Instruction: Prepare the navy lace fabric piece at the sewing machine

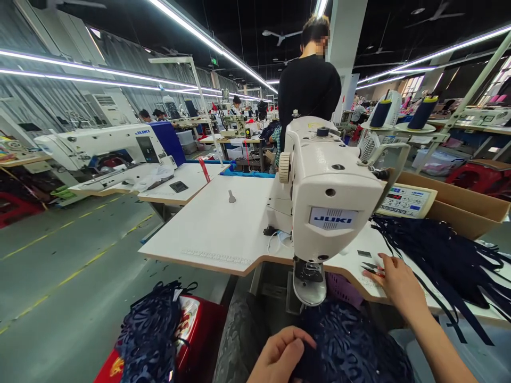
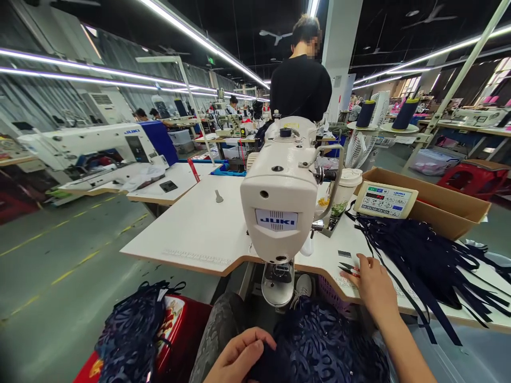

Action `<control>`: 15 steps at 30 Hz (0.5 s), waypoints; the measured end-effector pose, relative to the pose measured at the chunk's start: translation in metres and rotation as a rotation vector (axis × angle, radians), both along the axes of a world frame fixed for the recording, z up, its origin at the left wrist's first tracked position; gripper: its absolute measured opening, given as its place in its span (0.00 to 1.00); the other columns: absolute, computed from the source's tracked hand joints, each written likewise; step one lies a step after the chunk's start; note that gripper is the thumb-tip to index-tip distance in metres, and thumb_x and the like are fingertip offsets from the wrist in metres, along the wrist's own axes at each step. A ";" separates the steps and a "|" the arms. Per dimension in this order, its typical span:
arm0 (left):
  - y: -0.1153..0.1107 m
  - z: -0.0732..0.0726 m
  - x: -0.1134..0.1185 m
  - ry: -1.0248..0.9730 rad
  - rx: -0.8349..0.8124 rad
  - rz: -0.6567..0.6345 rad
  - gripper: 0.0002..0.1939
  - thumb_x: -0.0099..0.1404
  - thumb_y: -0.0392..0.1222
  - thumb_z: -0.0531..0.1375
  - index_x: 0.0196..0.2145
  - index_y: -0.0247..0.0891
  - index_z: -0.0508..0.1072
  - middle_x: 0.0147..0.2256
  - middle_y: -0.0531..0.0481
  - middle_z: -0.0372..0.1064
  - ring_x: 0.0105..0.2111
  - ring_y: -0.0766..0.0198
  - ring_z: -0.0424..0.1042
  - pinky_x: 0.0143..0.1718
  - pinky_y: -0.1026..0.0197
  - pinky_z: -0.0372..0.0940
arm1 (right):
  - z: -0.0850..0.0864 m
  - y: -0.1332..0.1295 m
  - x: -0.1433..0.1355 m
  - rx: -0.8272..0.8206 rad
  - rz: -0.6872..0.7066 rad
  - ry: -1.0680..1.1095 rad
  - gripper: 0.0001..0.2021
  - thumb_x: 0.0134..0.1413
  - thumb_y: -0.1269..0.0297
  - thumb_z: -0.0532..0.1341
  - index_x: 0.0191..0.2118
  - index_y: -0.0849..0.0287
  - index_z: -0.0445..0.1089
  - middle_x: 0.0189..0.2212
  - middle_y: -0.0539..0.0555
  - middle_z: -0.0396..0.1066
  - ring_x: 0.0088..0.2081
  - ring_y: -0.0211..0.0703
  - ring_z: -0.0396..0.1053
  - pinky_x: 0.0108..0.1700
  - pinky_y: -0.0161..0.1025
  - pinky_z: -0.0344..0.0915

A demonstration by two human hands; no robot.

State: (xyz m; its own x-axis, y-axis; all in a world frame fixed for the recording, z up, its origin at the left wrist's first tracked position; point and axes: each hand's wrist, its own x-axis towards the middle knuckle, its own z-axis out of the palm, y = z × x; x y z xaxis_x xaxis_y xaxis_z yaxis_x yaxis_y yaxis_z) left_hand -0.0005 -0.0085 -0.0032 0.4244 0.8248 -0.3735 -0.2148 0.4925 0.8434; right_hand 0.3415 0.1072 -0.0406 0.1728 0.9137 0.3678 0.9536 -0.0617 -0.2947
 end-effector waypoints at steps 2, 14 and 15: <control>0.002 0.001 0.001 -0.022 0.012 0.010 0.26 0.53 0.64 0.65 0.34 0.37 0.76 0.19 0.59 0.57 0.17 0.75 0.51 0.18 0.71 0.48 | 0.003 0.006 0.000 0.027 0.016 0.041 0.41 0.56 0.37 0.45 0.52 0.78 0.67 0.48 0.81 0.64 0.48 0.81 0.64 0.48 0.70 0.58; 0.003 0.009 0.004 0.141 0.311 -0.024 0.12 0.61 0.45 0.63 0.42 0.41 0.74 0.35 0.52 0.65 0.32 0.66 0.65 0.36 0.65 0.64 | 0.025 -0.122 -0.147 -0.480 0.586 0.915 0.29 0.55 0.33 0.51 0.33 0.57 0.72 0.27 0.50 0.70 0.30 0.43 0.70 0.34 0.35 0.68; 0.003 0.008 0.003 0.227 0.419 -0.069 0.16 0.57 0.38 0.64 0.45 0.42 0.73 0.39 0.51 0.66 0.36 0.64 0.66 0.39 0.64 0.64 | 0.027 -0.127 -0.151 -0.494 0.549 0.967 0.29 0.54 0.33 0.52 0.31 0.57 0.71 0.25 0.49 0.68 0.28 0.42 0.67 0.32 0.35 0.66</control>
